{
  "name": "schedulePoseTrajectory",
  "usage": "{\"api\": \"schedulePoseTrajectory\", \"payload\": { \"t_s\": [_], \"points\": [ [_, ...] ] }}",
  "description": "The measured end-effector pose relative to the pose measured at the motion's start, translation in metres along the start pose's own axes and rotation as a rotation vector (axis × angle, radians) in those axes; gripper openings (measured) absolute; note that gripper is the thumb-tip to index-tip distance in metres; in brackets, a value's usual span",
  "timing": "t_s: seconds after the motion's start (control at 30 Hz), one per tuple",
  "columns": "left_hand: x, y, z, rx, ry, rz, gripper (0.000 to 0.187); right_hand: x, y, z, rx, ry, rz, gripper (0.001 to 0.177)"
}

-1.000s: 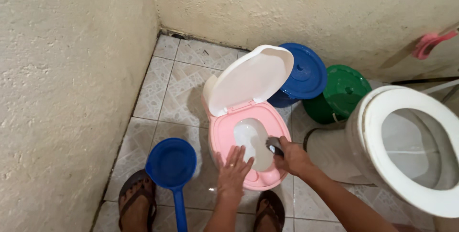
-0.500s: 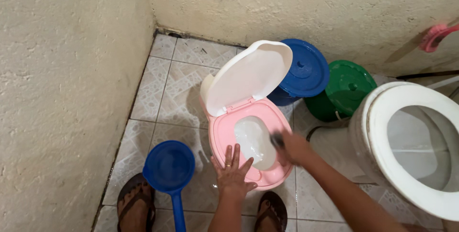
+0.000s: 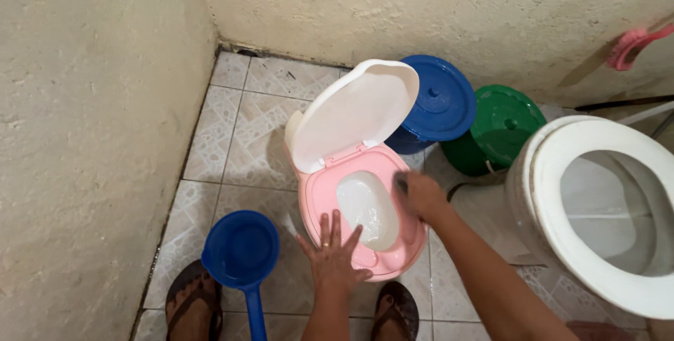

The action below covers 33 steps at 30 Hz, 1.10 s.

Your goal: The person cleans a pink and white potty chair by rinsing it with water from a blue scoop and scrubbing the surfaces with a brush, then rinses and wipes a small white basin.

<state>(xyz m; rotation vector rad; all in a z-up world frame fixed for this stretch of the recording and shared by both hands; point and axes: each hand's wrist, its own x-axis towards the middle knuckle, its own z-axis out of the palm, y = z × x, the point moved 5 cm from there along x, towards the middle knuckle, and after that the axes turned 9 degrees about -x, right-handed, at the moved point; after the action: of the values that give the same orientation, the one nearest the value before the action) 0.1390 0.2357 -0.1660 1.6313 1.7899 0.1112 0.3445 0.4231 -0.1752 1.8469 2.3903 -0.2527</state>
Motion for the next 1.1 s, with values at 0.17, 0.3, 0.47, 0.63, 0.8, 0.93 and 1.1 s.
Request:
{"api": "schedulePoseTrajectory", "payload": {
  "t_s": [0.17,0.3,0.47,0.63,0.8,0.93,1.1],
  "points": [
    [0.014,0.000,-0.006,0.036,-0.121,-0.049,0.129,-0.008,-0.012,-0.003,-0.086,-0.095,0.117,0.047],
    [0.024,-0.001,-0.003,0.083,-0.112,-0.026,0.135,0.043,-0.039,-0.023,-0.105,0.030,0.115,0.056],
    [0.027,-0.005,-0.001,0.024,-0.130,-0.032,0.142,0.006,-0.009,-0.015,-0.092,-0.166,0.056,0.050],
    [0.024,-0.008,-0.009,-0.022,-0.104,0.002,0.147,-0.040,0.010,0.002,-0.175,-0.135,-0.130,0.053],
    [0.032,-0.009,-0.012,0.034,-0.170,-0.018,0.153,0.064,-0.007,-0.002,-0.175,0.046,-0.017,0.053],
    [0.030,-0.008,-0.010,0.003,-0.137,-0.007,0.159,0.033,-0.009,-0.003,-0.126,0.007,-0.073,0.050],
    [0.027,-0.010,-0.013,-0.001,-0.138,-0.011,0.161,-0.041,0.017,0.005,-0.208,-0.114,-0.194,0.052]
  ]
}}
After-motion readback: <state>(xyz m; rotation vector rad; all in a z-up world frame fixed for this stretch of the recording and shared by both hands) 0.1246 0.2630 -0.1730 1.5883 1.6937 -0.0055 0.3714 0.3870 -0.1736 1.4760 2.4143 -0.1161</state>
